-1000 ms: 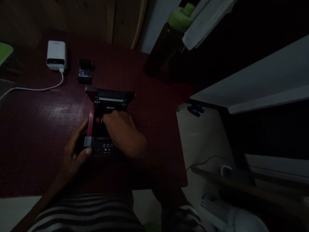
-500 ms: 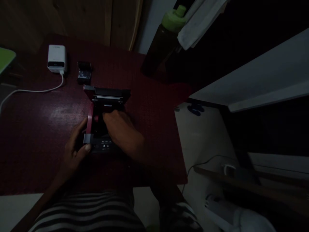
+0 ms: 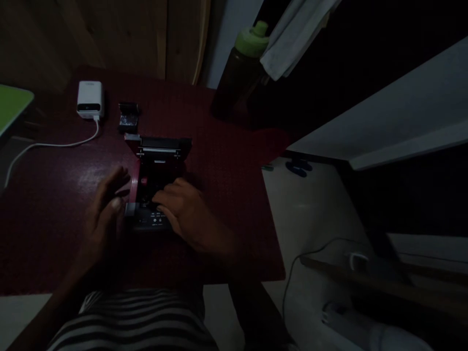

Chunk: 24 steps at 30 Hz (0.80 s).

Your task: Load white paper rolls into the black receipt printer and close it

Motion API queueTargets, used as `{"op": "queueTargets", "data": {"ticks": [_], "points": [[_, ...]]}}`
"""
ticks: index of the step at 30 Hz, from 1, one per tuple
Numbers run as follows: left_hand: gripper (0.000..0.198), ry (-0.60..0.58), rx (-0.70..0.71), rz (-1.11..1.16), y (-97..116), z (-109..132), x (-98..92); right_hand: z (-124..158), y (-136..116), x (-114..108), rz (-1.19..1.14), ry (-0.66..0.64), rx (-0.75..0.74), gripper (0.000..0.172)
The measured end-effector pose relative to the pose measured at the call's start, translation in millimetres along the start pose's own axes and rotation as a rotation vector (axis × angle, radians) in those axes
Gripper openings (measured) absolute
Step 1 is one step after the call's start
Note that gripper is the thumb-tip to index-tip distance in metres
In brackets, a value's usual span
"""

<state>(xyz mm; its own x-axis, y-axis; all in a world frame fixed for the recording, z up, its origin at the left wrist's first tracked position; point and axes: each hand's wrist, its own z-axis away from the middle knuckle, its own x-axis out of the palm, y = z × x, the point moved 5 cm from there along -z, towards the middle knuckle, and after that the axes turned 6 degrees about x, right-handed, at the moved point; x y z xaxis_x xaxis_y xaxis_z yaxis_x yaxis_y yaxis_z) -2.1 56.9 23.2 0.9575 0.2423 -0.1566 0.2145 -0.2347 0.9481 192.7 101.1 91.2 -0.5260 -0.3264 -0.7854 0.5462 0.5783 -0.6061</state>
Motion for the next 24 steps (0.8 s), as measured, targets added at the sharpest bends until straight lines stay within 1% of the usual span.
{"op": "queueTargets", "data": {"ticks": [1, 3, 4, 5, 7, 8, 9, 11, 13, 15, 16, 17, 19, 20, 22, 24], "points": [[0.063, 0.023, 0.032, -0.012, 6, -14, 0.3, 3, 0, 3, 0.018, 0.058, -0.014, 0.021], [0.065, 0.028, 0.101, -0.010, 17, -44, 3.7, 9, -1, 9, 0.085, 0.196, -0.022, 0.022], [0.066, 0.025, 0.138, -0.004, 21, -58, 5.9, 13, -2, 11, 0.131, 0.271, -0.018, 0.024], [0.065, -0.005, 0.165, 0.005, 24, -70, 9.5, 16, -3, 14, 0.181, 0.345, -0.010, 0.025], [0.060, -0.013, 0.167, 0.034, 28, -84, 13.7, 24, -6, 18, 0.264, 0.459, 0.005, 0.025], [0.054, -0.001, 0.155, 0.037, 29, -86, 14.4, 28, -8, 21, 0.290, 0.504, 0.001, 0.025], [0.047, 0.014, 0.139, 0.037, 29, -83, 14.4, 32, -11, 22, 0.307, 0.539, -0.009, 0.025], [0.034, 0.040, 0.106, 0.034, 29, -71, 13.1, 41, -17, 26, 0.336, 0.589, -0.027, 0.025], [0.023, 0.048, 0.077, 0.033, 27, -54, 11.5, 48, -21, 29, 0.372, 0.604, -0.027, 0.029], [0.015, 0.048, 0.042, 0.032, 23, -38, 10.0, 53, -22, 31, 0.401, 0.581, 0.004, 0.034], [0.021, 0.042, 0.016, 0.036, 19, -30, 9.7, 54, -22, 32, 0.402, 0.563, 0.020, 0.036], [0.033, 0.029, -0.020, 0.043, 15, -24, 9.9, 54, -21, 32, 0.388, 0.552, 0.033, 0.036], [0.057, -0.002, -0.117, 0.066, 5, -13, 11.0, 53, -19, 31, 0.326, 0.542, 0.052, 0.031], [0.063, -0.014, -0.165, 0.084, 1, -10, 11.6, 51, -18, 30, 0.290, 0.539, 0.055, 0.028], [0.066, -0.032, -0.250, 0.125, -5, -5, 13.0, 48, -17, 29, 0.242, 0.547, 0.050, 0.022], [0.064, -0.034, -0.303, 0.167, -7, -4, 14.1, 45, -16, 28, 0.229, 0.545, 0.054, 0.020]]}}
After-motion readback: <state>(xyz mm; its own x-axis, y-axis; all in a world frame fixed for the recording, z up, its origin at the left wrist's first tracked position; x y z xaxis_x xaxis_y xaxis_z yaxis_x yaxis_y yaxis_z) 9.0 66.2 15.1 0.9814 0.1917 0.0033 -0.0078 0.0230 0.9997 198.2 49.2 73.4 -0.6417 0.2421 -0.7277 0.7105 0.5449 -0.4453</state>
